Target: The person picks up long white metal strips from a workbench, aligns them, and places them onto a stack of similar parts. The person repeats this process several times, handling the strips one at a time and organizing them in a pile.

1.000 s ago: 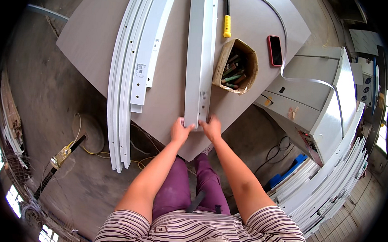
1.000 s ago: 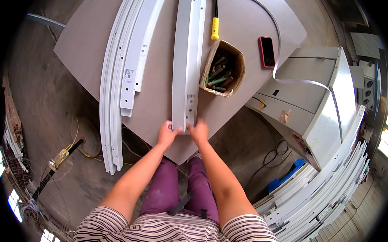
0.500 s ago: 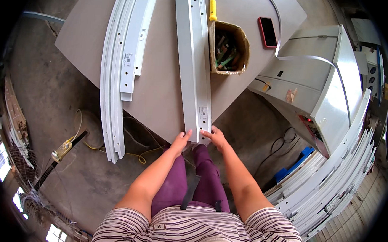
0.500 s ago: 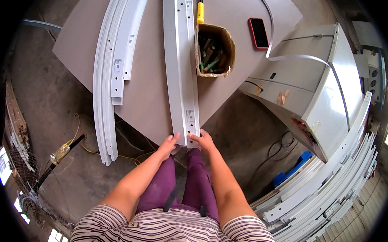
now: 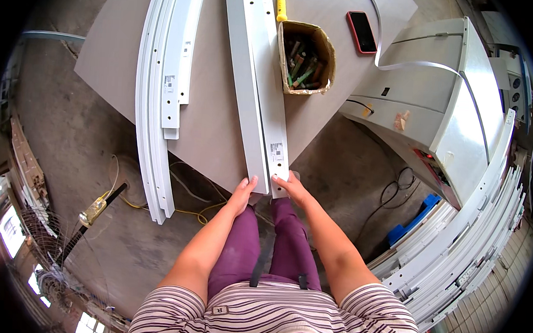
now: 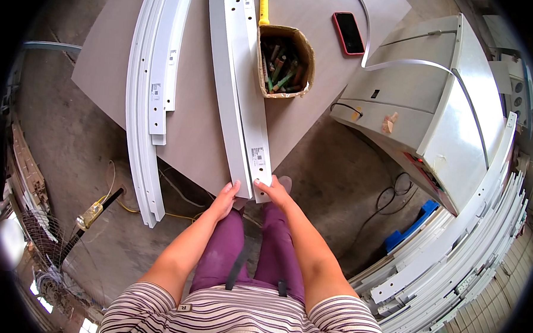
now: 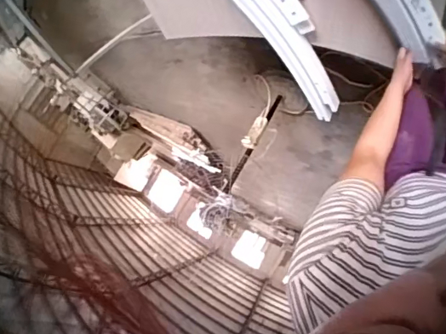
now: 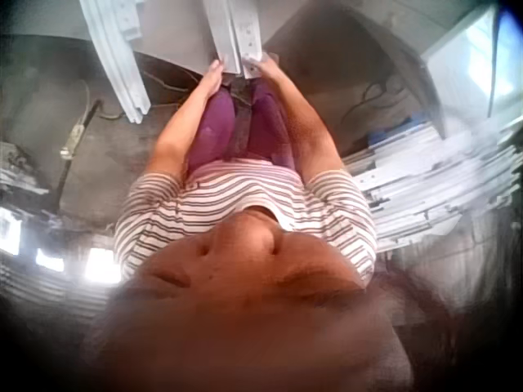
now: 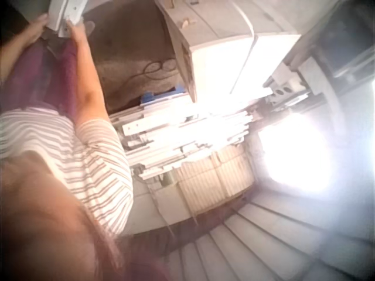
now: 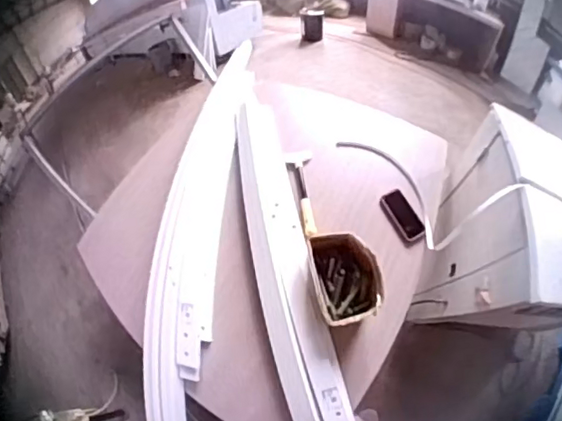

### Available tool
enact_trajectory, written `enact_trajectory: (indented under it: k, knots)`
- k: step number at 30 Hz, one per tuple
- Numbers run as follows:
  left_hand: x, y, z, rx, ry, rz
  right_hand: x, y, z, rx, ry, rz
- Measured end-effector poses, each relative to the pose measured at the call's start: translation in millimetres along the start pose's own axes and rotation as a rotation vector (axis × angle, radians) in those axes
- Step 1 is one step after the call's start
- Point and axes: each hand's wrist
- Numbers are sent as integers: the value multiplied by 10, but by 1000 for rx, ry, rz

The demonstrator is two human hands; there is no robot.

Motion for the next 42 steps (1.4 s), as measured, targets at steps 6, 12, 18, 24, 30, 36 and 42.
enact_trajectory:
  k: [6, 12, 18, 24, 30, 36, 42]
  knots:
    - [241, 608, -459, 73, 270, 157, 434, 669, 684, -20, 54, 65]
    - [320, 1430, -908, 175, 186, 14, 927, 1431, 1437, -2, -159, 191]
    - [713, 1982, -1112, 145, 379, 213, 1413, 1722, 1732, -431, 620, -92]
    - [1138, 2269, -1329, 222, 50, 367, 1505, 2027, 2239, -264, 817, -300]
    - [1631, 2713, -1734, 193, -14, 467, 1523, 1988, 2908, -158, -111, 23]
    - [2189, 3172, -1920, 97, -204, 706, 1303, 2587, 3121, -176, 66, 13]
    - [2597, 2892, -1796, -113, 52, 1038, 1308, 3808, 3099, -197, 263, -28]
Point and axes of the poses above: each hand's wrist, its own y-axis away from the middle knuckle, its own x-axis out of the palm, z = x × y, and after that the axes turned 5 degrees about z, right-handed
